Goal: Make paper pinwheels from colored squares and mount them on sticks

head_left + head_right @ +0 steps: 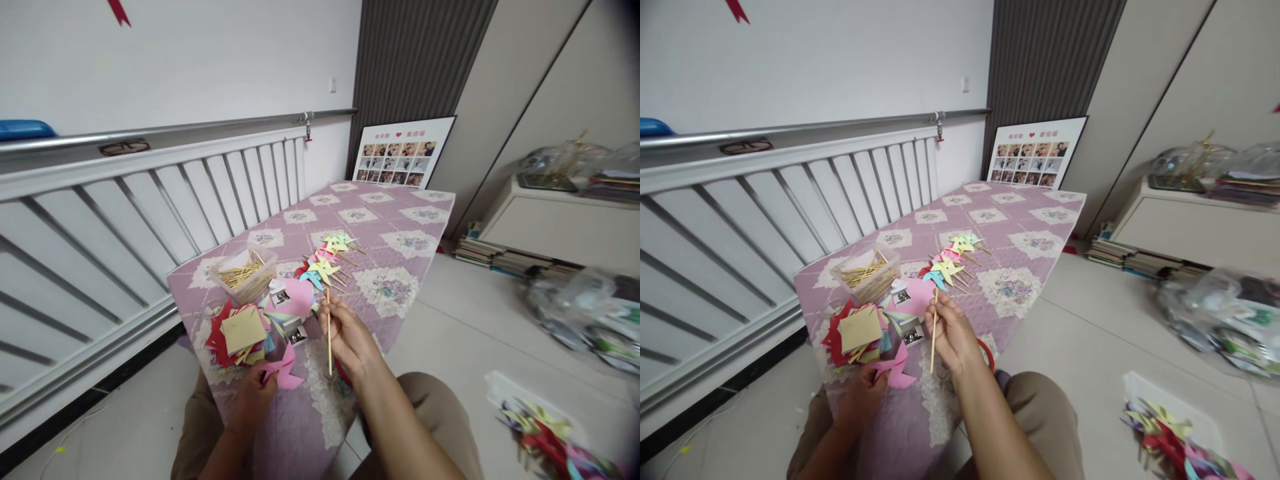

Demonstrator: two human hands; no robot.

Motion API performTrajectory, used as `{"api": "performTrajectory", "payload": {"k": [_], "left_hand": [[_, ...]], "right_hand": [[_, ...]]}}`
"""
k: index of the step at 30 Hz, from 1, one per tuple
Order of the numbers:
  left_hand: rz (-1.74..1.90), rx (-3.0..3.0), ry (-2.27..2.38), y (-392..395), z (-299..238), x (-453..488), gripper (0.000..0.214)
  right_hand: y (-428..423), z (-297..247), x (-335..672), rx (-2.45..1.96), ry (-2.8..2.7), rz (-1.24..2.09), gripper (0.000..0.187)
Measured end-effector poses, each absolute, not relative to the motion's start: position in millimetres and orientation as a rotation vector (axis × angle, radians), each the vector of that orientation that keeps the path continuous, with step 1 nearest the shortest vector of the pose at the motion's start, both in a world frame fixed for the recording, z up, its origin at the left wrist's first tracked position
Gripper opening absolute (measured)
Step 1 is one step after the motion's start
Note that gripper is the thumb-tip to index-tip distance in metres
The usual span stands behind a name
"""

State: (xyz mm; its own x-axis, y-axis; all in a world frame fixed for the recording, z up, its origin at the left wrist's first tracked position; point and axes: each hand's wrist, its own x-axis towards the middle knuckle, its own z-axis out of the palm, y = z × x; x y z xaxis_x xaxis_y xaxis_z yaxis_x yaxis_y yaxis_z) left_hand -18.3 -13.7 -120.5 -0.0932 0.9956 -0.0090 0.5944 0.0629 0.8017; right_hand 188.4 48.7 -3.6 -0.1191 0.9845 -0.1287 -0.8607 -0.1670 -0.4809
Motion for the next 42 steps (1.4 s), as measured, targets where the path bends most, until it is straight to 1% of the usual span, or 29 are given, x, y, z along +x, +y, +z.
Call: {"api": "performTrajectory", "payload": {"k": [5, 13, 17, 22, 25, 30, 35, 39, 42], "left_hand": [[0.88, 1.606, 1.753, -14, -122, -19, 0.015], [0.898, 1.598, 1.737, -13, -121, -19, 0.015], [0.85, 1.551, 1.802, -14, -114, -18, 0.014], [0.844, 1.49, 1.805, -14, -108, -16, 0.014], [0.855, 1.46, 1.802, -13, -109, -17, 0.015], [0.848, 1.423, 1.784, -11, -119, -20, 0.018], [0.87, 1.436, 1.752, -9, -129, -26, 0.017], [0.888, 1.419, 1.721, -10, -124, -25, 0.019], [0.876, 1.404, 1.698, -12, -117, -23, 0.017]], "right_hand": [[45, -9, 192, -0.502, -0.247, 1.68, 0.034], [38, -15, 194, -0.554, -0.27, 1.649, 0.026], [29, -26, 194, -0.62, -0.28, 1.596, 0.023], [14, -50, 187, -0.725, -0.317, 1.602, 0.032], [4, -67, 180, -0.875, -0.485, 1.526, 0.032], [-9, -86, 178, -1.017, -0.725, 1.396, 0.023], [-18, -93, 187, -1.145, -1.096, 1.229, 0.015], [-22, -94, 188, -1.139, -1.166, 1.271, 0.026], [-26, -94, 184, -1.161, -1.204, 1.31, 0.019]]}}
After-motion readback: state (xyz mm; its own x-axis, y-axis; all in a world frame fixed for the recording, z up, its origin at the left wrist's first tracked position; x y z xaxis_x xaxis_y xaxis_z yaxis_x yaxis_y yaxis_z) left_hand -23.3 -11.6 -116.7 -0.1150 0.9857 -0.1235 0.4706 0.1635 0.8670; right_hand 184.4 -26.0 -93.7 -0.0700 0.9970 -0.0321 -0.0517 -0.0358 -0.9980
